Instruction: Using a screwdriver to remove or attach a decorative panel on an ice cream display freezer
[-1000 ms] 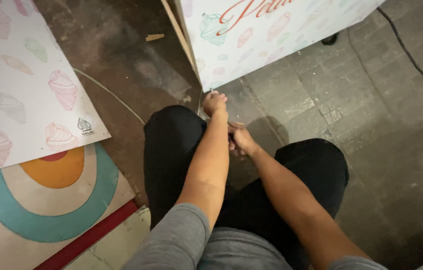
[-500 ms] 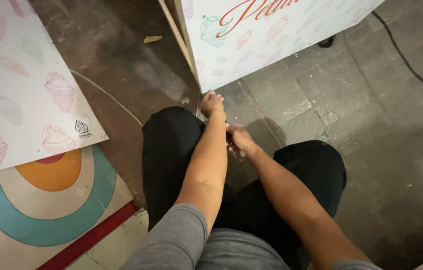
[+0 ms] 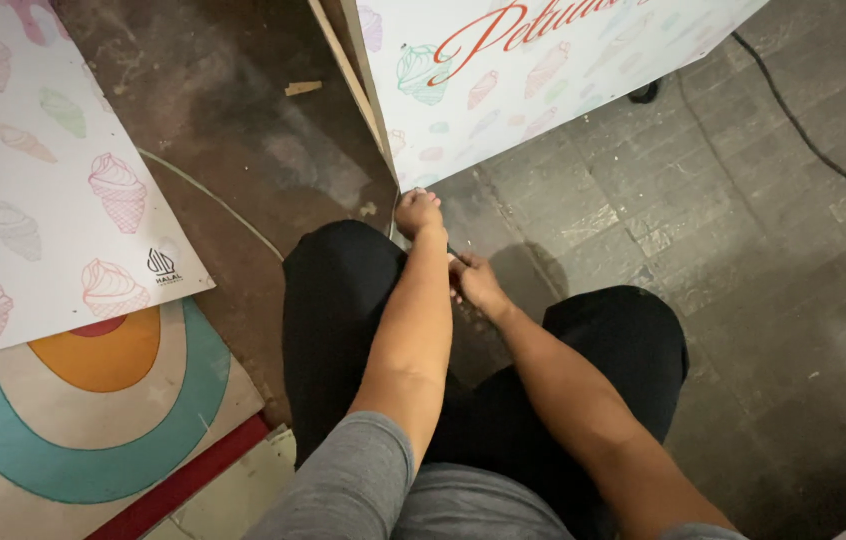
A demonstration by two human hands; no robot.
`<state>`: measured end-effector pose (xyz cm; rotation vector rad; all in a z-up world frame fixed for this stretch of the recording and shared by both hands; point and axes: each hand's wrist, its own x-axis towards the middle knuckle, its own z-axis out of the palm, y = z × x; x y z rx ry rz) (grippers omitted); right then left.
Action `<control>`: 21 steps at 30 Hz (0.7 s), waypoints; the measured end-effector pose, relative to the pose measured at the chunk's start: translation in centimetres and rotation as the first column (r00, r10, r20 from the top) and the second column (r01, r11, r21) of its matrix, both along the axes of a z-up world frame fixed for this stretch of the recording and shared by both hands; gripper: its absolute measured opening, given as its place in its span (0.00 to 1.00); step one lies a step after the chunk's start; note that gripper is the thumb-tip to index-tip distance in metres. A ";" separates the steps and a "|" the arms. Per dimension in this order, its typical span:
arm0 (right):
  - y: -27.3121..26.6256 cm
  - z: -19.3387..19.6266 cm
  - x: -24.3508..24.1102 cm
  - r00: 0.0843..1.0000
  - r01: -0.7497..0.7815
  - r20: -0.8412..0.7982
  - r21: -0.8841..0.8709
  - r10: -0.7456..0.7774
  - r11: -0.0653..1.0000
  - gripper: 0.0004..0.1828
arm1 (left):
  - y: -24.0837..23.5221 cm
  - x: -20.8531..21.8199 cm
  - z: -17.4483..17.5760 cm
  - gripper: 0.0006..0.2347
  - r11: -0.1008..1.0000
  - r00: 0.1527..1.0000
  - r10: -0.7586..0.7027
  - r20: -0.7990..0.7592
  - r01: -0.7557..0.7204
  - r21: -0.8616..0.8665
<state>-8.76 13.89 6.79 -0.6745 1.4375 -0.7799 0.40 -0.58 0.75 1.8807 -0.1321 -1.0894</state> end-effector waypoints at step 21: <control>-0.8 -6.5 -3.9 0.963 -0.255 -0.116 -0.092 0.244 0.963 0.14 | 1.5 0.3 6.1 0.22 0.859 0.762 -0.497 0.415 0.364 0.361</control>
